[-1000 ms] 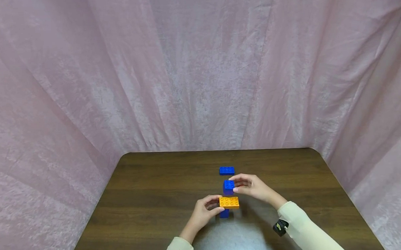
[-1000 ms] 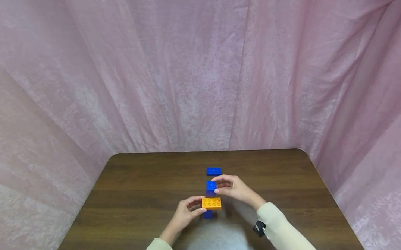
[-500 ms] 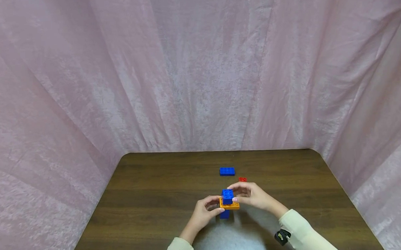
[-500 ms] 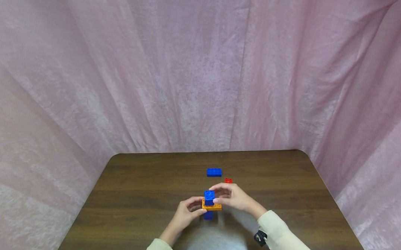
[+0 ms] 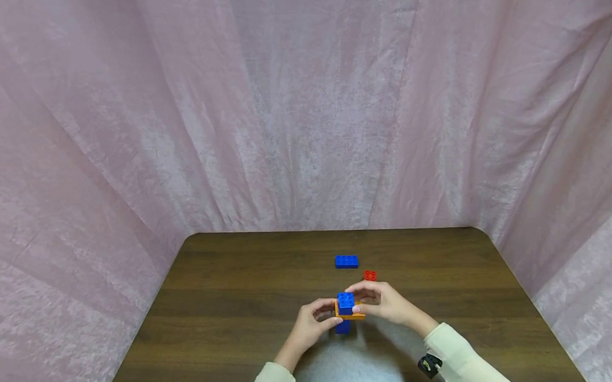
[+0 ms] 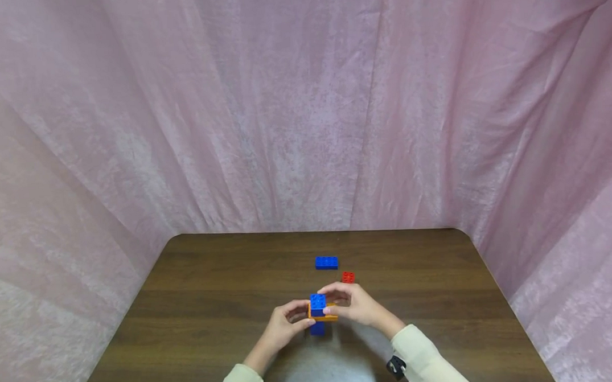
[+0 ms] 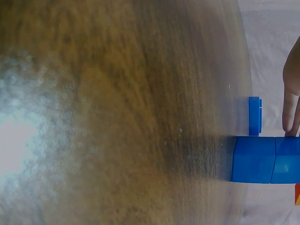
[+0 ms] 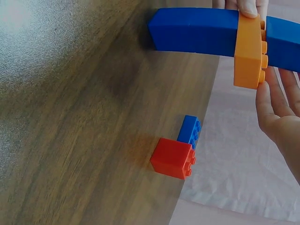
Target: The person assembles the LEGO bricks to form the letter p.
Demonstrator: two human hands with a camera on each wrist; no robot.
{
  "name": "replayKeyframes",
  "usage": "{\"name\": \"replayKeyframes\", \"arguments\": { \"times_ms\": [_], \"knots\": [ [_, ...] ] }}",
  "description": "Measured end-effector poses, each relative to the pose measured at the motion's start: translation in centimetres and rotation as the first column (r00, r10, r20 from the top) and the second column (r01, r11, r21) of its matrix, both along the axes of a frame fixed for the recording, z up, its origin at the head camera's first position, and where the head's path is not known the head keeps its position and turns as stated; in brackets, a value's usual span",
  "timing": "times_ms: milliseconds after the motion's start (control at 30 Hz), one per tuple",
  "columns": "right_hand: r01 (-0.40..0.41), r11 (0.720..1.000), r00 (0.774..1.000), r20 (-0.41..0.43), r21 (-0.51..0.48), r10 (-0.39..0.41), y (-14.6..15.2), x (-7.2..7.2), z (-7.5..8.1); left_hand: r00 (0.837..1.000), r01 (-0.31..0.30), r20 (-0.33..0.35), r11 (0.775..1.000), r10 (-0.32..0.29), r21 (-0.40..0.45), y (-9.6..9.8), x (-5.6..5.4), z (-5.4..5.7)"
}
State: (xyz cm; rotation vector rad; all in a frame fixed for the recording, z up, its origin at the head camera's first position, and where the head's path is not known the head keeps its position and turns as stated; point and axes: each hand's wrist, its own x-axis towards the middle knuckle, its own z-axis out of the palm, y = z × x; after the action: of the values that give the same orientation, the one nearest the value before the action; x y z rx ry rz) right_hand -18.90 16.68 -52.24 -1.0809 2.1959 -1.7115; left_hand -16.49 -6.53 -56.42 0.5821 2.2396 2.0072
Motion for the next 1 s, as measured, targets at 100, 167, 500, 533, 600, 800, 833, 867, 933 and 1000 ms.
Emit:
{"name": "replayKeyframes", "arguments": {
  "times_ms": [100, 167, 500, 533, 600, 800, 833, 867, 933, 1000],
  "knots": [
    [0.009, 1.000, 1.000, 0.001, 0.012, -0.009, -0.1, 0.1, 0.1, 1.000, -0.005, -0.007, 1.000, 0.005, -0.001, 0.1, 0.1, 0.0],
    [0.017, 1.000, 1.000, 0.002, 0.020, -0.017, -0.2, 0.1, 0.1, 1.000, -0.008, -0.020, 1.000, 0.008, 0.002, 0.1, 0.1, 0.0],
    [0.040, 0.998, 0.998, -0.055, 0.046, -0.037, -0.5, 0.0, 0.1, 1.000, -0.007, -0.016, 1.000, 0.007, -0.013, 0.0, 0.3, 0.7],
    [0.044, 0.998, 0.997, -0.061, 0.046, -0.041, -0.5, 0.0, 0.0, 1.000, -0.004, -0.017, 1.000, 0.004, -0.016, 0.0, 0.3, 0.7],
    [0.050, 0.998, 0.996, -0.082, 0.044, -0.046, -0.5, 0.0, -0.1, 1.000, 0.003, -0.015, 1.000, -0.003, -0.015, 0.0, 0.3, 0.8],
    [0.067, 0.996, 0.992, -0.113, 0.056, -0.061, -0.8, 0.1, 0.0, 1.000, 0.006, -0.025, 1.000, -0.006, -0.009, 0.0, 0.2, 0.6],
    [0.071, 0.996, 0.991, -0.114, 0.060, -0.064, -0.8, 0.1, 0.1, 1.000, -0.001, -0.026, 1.000, 0.000, -0.013, 0.0, 0.1, 0.3],
    [0.074, 0.995, 0.991, -0.113, 0.061, -0.067, -0.9, 0.2, 0.1, 1.000, -0.008, -0.026, 1.000, 0.007, -0.016, 0.1, -0.1, -0.1],
    [0.079, 0.995, 0.991, -0.110, 0.060, -0.072, -0.9, 0.3, 0.2, 0.999, -0.019, -0.032, 0.999, 0.018, -0.030, 0.1, -0.4, -0.9],
    [0.087, 0.995, 0.992, -0.095, 0.058, -0.081, -0.9, 0.4, 0.2, 0.999, -0.025, -0.021, 0.999, 0.024, -0.035, 0.2, -0.6, -1.7]
  ]
}}
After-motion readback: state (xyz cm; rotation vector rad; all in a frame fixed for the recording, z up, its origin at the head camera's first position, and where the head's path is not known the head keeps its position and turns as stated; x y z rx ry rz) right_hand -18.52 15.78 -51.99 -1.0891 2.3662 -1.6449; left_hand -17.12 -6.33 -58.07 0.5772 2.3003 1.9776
